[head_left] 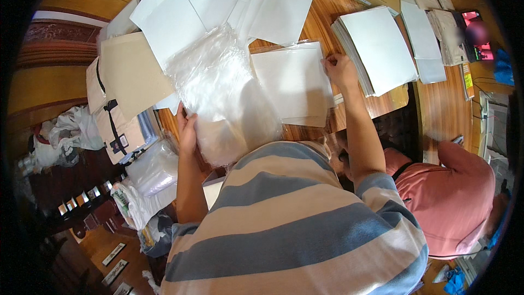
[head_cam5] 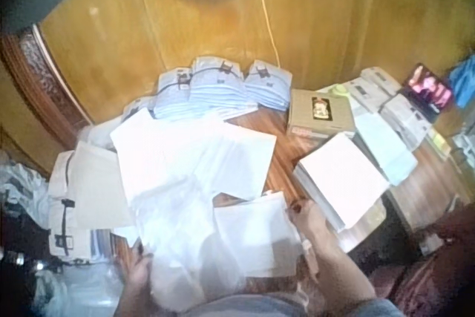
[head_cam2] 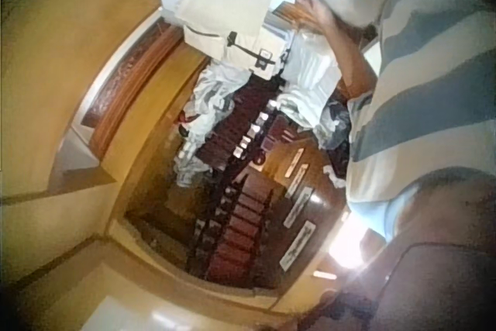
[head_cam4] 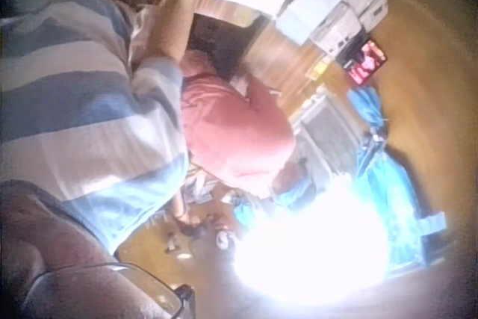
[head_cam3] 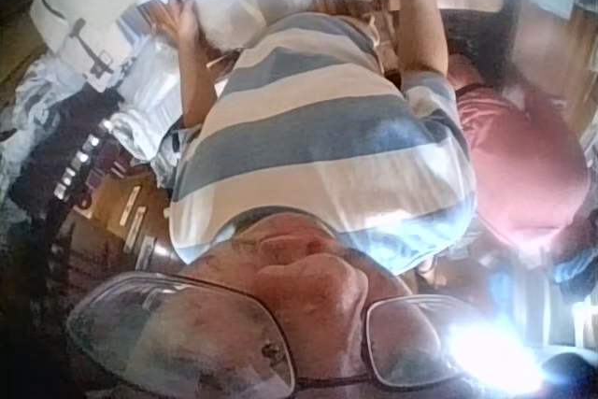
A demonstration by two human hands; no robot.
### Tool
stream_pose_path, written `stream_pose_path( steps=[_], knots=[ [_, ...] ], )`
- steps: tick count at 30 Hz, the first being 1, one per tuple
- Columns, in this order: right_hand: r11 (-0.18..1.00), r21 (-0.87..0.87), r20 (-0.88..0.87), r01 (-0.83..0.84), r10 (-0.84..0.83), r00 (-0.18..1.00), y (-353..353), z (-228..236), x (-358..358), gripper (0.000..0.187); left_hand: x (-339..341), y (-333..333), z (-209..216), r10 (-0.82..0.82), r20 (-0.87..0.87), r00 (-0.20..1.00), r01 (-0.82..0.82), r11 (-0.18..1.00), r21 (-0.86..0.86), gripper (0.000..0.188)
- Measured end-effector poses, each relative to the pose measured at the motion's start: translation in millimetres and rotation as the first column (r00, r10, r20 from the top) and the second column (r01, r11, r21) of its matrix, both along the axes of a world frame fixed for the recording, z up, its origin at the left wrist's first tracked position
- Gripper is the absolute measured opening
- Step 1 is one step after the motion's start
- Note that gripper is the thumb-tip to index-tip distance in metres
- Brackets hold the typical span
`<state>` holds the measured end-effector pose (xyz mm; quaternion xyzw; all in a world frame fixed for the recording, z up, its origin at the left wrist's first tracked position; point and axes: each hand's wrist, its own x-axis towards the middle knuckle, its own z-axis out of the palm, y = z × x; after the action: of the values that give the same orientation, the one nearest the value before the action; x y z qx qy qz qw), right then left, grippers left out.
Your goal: The person picks up white rectangular sheets from a table and inserts them one at a time into a clear plastic bag, then stacks the filled bag with others.
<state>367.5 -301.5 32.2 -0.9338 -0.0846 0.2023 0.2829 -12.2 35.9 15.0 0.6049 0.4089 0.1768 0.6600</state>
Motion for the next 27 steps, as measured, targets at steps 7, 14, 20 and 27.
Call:
stream_pose_path(
  steps=[7,14,20,27],
  knots=[
    [0.948,0.256,0.345,-0.186,0.090,0.934,-7.7,10.6,-4.0,0.014,-2.6,0.8,-10.0,0.015,0.064,0.998,-0.018,0.999,0.051,0.072],
    [0.919,0.359,0.355,-0.162,0.026,0.934,-9.2,29.1,-18.3,0.010,-3.9,2.1,-9.1,0.001,0.003,1.000,-0.001,1.000,0.004,0.070],
    [0.942,0.314,0.301,-0.118,0.019,0.953,-17.5,9.9,-17.4,0.017,-5.1,5.8,-14.6,-0.011,0.063,0.998,0.011,1.000,-0.001,0.072],
    [0.968,0.251,0.188,0.020,-0.069,0.980,-5.5,6.0,-29.9,0.032,-4.7,4.2,-9.9,-0.013,0.043,0.999,0.012,1.000,0.024,0.072]
  ],
)
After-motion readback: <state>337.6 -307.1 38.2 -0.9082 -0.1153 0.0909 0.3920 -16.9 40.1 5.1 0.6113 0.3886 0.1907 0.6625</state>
